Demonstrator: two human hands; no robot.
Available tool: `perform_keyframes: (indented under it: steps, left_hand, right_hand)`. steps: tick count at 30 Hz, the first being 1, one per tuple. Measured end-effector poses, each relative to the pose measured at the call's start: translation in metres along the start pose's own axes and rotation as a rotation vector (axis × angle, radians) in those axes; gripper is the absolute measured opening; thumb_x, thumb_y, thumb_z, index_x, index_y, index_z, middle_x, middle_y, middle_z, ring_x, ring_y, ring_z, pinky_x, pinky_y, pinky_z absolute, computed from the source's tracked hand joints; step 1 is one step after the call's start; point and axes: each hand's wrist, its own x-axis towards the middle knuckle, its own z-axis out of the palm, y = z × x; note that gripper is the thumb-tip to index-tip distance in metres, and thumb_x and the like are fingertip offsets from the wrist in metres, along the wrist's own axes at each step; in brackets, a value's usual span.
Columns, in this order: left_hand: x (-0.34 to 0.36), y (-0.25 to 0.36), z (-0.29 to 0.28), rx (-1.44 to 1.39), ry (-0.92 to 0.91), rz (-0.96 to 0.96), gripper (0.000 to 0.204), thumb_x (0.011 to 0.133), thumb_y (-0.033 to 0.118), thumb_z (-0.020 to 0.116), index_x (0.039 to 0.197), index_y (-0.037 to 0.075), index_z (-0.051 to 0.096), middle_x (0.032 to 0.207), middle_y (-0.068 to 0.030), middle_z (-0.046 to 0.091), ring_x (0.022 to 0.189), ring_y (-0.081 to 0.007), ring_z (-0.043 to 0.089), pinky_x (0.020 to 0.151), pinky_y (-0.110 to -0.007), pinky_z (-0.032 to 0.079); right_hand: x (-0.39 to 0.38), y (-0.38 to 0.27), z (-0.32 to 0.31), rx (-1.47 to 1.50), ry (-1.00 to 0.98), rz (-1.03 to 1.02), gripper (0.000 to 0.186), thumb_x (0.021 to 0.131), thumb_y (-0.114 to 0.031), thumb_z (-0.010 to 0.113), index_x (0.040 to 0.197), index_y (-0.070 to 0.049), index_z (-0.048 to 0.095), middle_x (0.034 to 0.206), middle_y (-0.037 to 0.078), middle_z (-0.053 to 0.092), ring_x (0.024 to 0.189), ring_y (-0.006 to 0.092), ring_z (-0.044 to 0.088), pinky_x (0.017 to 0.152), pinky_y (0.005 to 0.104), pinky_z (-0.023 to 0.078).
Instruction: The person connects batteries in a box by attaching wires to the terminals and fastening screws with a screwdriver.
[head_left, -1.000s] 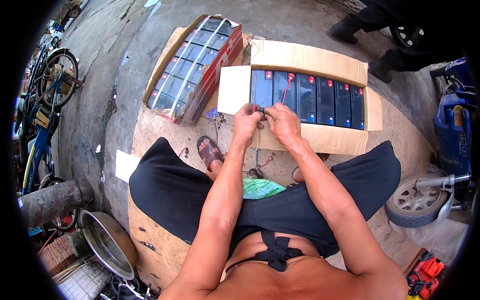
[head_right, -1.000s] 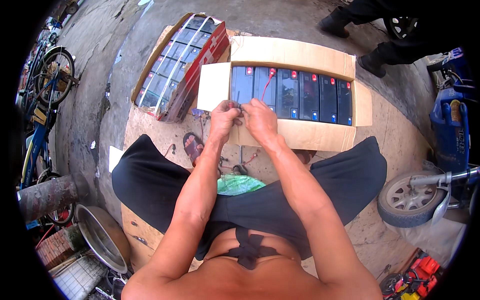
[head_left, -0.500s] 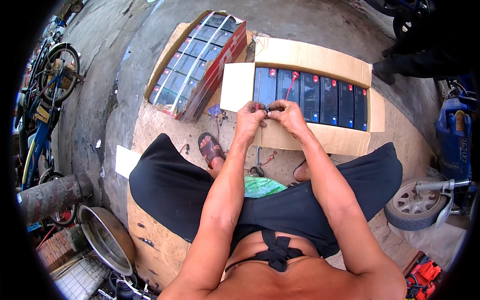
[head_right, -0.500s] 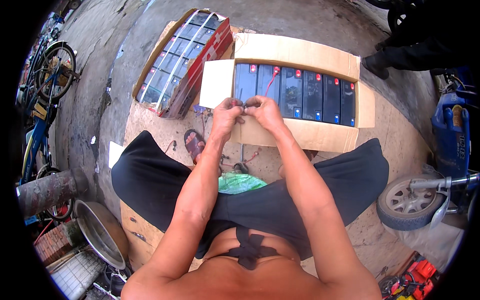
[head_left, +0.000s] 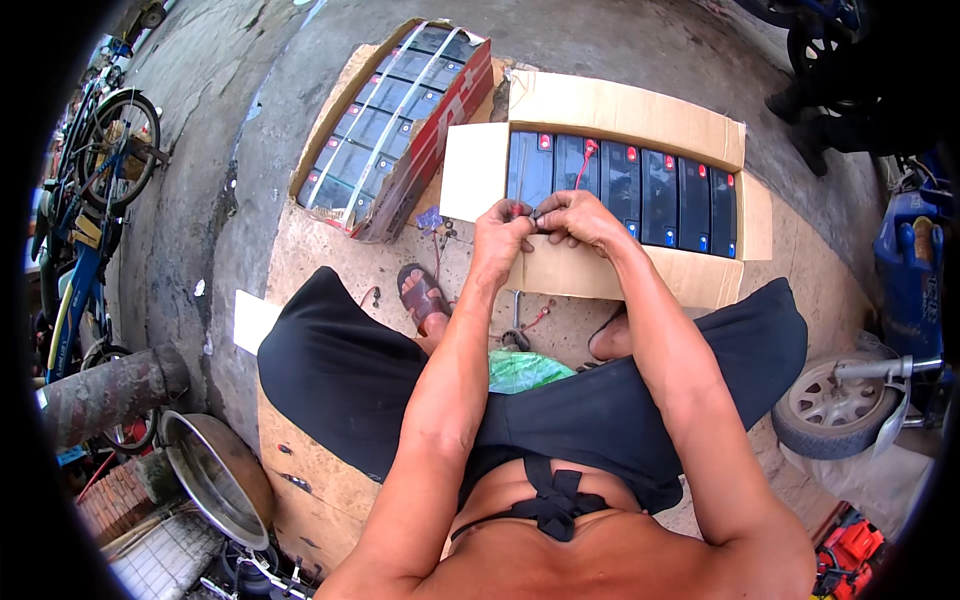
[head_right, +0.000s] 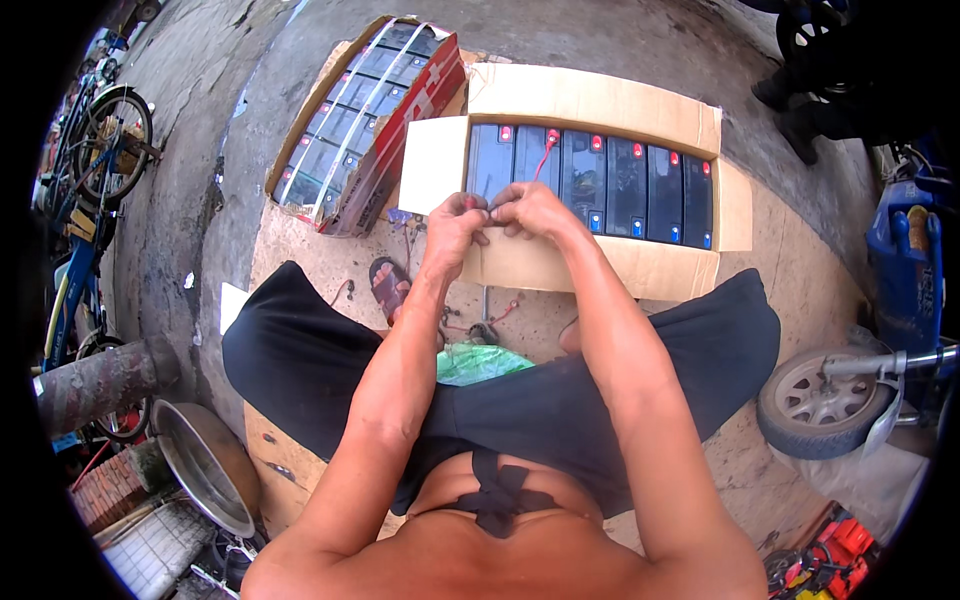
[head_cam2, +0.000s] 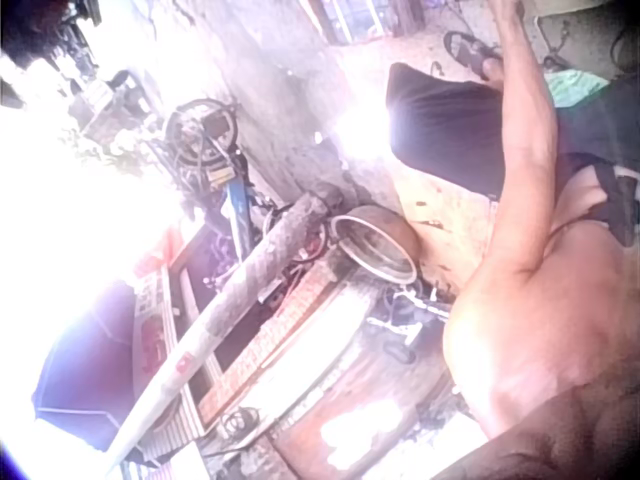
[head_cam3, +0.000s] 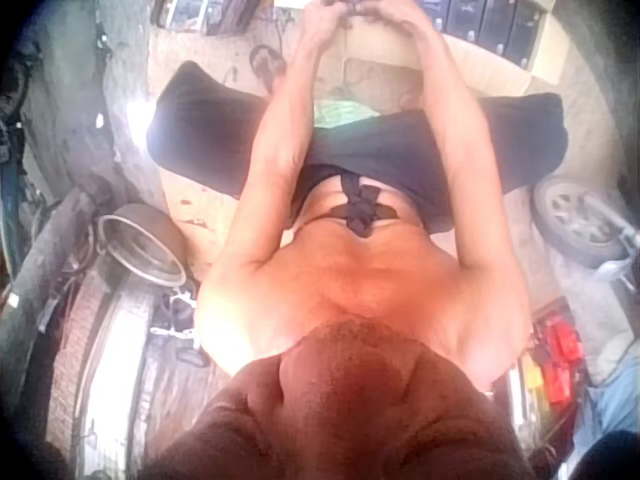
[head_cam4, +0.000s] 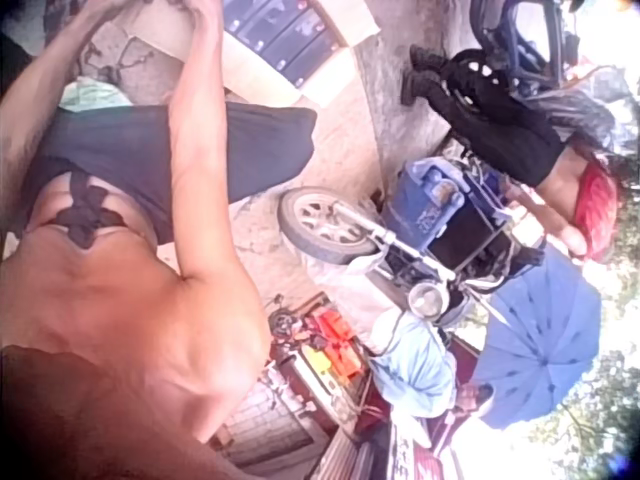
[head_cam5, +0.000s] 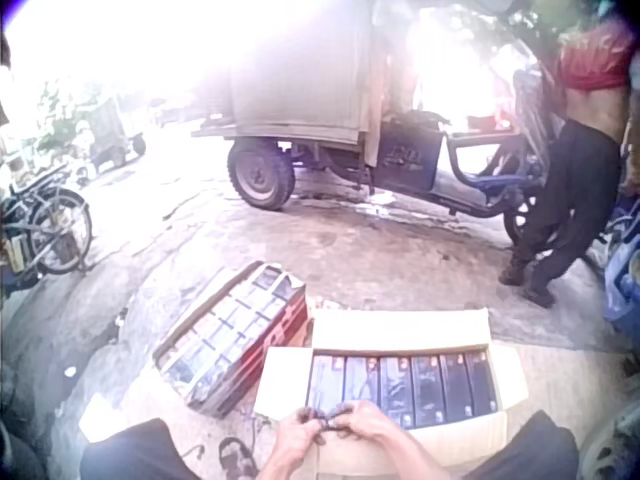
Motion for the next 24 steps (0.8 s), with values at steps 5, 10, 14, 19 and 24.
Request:
perform_keyframes:
  steps: [5,10,14,19,24]
  left_hand:
    - [-0.026,0.036,0.002,-0.004,0.131,0.001,0.031,0.079,0.009,0.061,0.107,-0.004,0.058,0.079,-0.0059,0.059,0.062,-0.0105,0.056,0.049,-0.023,0.044]
    - [-0.079,0.061,-0.007,0.571,0.294,0.322,0.037,0.081,0.011,0.057,0.111,-0.009,0.055,0.092,-0.0219,0.062,0.086,-0.0319,0.063,0.08,-0.037,0.048]
    - [-0.107,0.075,-0.025,0.712,0.062,0.202,0.04,0.079,0.012,0.056,0.117,0.001,0.06,0.095,-0.0222,0.067,0.088,-0.0322,0.065,0.083,-0.038,0.047]
    - [-0.107,0.064,-0.029,0.841,0.127,0.152,0.035,0.079,0.019,0.058,0.112,0.009,0.064,0.092,-0.0196,0.068,0.089,-0.0356,0.065,0.08,-0.041,0.049]
    - [-0.107,0.073,-0.01,1.014,0.13,0.098,0.025,0.08,0.02,0.059,0.103,0.011,0.066,0.088,-0.0185,0.068,0.085,-0.0382,0.064,0.077,-0.045,0.049]
  right_hand:
    - [0.029,0.028,0.001,-0.25,0.134,-0.135,0.017,0.078,-0.01,0.065,0.092,0.0,0.065,0.079,0.007,0.065,0.063,0.0109,0.057,0.051,0.0246,0.043]
    - [0.031,0.022,0.004,-0.229,0.142,-0.03,0.023,0.08,-0.018,0.065,0.096,-0.001,0.066,0.086,0.012,0.068,0.076,0.0206,0.064,0.073,0.0326,0.049]
    - [0.035,0.037,-0.004,-0.165,0.171,-0.09,0.023,0.081,-0.018,0.067,0.095,0.001,0.067,0.086,0.012,0.069,0.075,0.0188,0.064,0.072,0.0313,0.049]
    - [0.03,0.044,0.002,-0.102,0.122,-0.229,0.024,0.078,-0.006,0.066,0.099,0.005,0.066,0.084,0.013,0.067,0.075,0.0171,0.062,0.071,0.0291,0.05]
    - [0.028,0.048,0.006,-0.132,0.188,-0.232,0.029,0.077,-0.01,0.066,0.1,0.006,0.066,0.092,0.015,0.068,0.083,0.0196,0.063,0.079,0.0303,0.049]
